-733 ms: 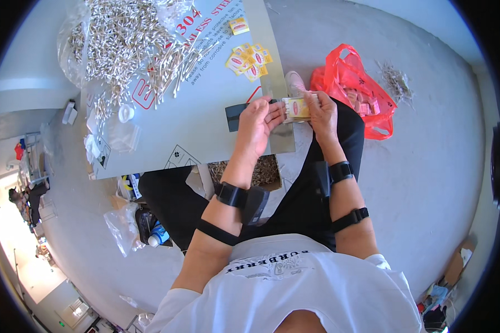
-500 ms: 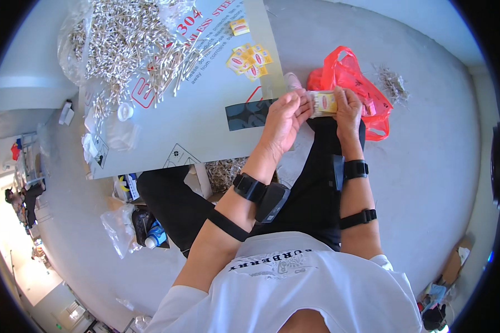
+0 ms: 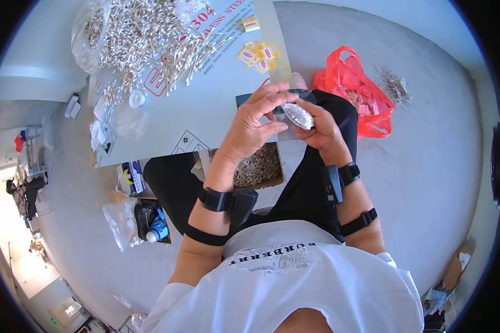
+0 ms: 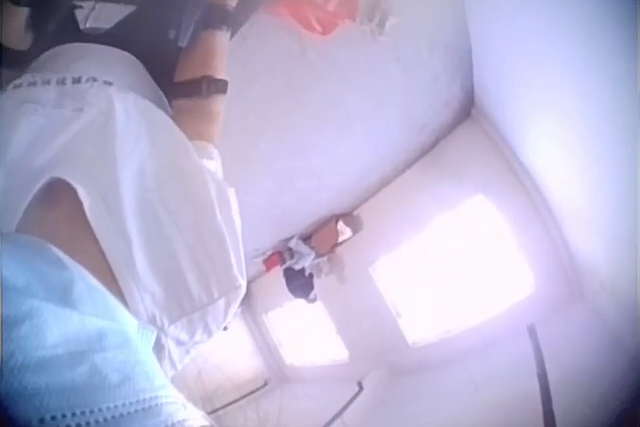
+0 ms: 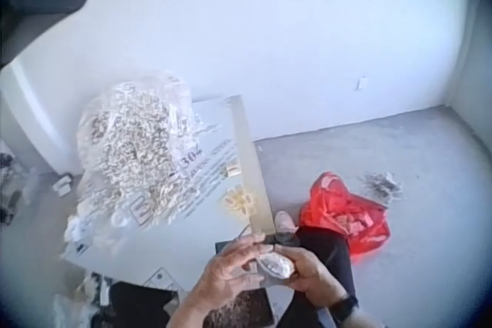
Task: The person is manually packaging cotton swabs into small plastic packets and then organizing them into a row on a guide.
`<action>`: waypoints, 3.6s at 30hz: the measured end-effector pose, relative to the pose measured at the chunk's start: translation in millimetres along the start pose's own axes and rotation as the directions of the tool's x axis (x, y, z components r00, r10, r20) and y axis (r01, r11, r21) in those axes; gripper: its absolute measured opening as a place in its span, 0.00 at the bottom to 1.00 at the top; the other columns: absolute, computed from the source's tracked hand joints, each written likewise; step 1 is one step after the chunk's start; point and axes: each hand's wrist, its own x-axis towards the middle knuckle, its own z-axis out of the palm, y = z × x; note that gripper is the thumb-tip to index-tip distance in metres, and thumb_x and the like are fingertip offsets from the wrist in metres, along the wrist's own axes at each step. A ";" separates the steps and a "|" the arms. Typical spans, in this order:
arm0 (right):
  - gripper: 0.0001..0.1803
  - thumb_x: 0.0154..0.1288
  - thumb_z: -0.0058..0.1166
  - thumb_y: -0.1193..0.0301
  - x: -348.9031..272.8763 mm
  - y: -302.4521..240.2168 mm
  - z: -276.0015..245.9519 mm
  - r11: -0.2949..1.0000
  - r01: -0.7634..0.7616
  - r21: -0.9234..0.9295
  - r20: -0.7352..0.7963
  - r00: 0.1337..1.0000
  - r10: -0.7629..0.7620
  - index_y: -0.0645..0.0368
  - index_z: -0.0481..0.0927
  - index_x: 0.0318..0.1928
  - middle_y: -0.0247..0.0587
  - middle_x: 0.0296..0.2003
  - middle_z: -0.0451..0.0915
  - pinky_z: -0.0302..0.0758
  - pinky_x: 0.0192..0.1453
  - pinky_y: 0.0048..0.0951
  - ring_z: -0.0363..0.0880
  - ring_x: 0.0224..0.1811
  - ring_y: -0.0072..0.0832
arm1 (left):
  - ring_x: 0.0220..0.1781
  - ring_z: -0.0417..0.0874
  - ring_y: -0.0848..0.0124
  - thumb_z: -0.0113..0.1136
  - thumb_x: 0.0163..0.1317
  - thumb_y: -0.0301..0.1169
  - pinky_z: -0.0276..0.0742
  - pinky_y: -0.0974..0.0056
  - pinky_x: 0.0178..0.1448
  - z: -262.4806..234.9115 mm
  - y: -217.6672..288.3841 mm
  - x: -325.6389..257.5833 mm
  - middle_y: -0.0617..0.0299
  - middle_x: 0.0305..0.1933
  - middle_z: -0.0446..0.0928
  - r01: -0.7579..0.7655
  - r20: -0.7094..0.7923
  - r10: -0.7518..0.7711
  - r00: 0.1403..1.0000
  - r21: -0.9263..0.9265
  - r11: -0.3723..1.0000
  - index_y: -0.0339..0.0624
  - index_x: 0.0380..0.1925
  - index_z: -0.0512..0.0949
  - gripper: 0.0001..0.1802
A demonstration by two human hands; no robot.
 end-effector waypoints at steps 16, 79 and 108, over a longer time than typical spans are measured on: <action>0.18 0.72 0.51 0.59 46.3 51.9 51.8 0.868 0.083 -0.490 -0.029 0.993 -0.111 0.63 0.80 0.36 0.37 0.27 0.78 0.69 0.27 0.21 0.71 0.23 0.20 | 0.35 0.74 0.62 0.69 0.45 0.18 0.73 0.62 0.37 -34.0 -17.6 -46.8 0.62 0.30 0.74 -0.158 -0.210 0.330 0.920 0.572 0.805 0.38 0.27 0.79 0.10; 0.08 0.52 0.58 0.81 19.4 53.5 80.4 -0.665 0.511 -0.545 0.837 0.369 -0.403 0.62 0.72 0.32 0.45 0.33 0.71 0.72 0.43 0.40 0.71 0.39 0.45 | 0.36 0.74 0.56 0.60 0.45 0.17 0.75 0.56 0.39 -48.4 -34.5 -48.0 0.56 0.30 0.68 -0.137 -0.076 0.296 0.952 0.760 0.635 0.36 0.24 0.69 0.09; 0.11 0.53 0.63 0.75 17.0 50.1 79.2 -0.614 0.505 -0.606 0.795 0.413 -0.445 0.61 0.72 0.31 0.44 0.33 0.72 0.73 0.41 0.41 0.74 0.38 0.46 | 0.35 0.77 0.53 0.62 0.53 0.21 0.74 0.56 0.38 -55.4 -30.8 -53.4 0.54 0.30 0.72 0.075 -0.142 0.011 0.990 0.587 0.806 0.36 0.28 0.73 0.06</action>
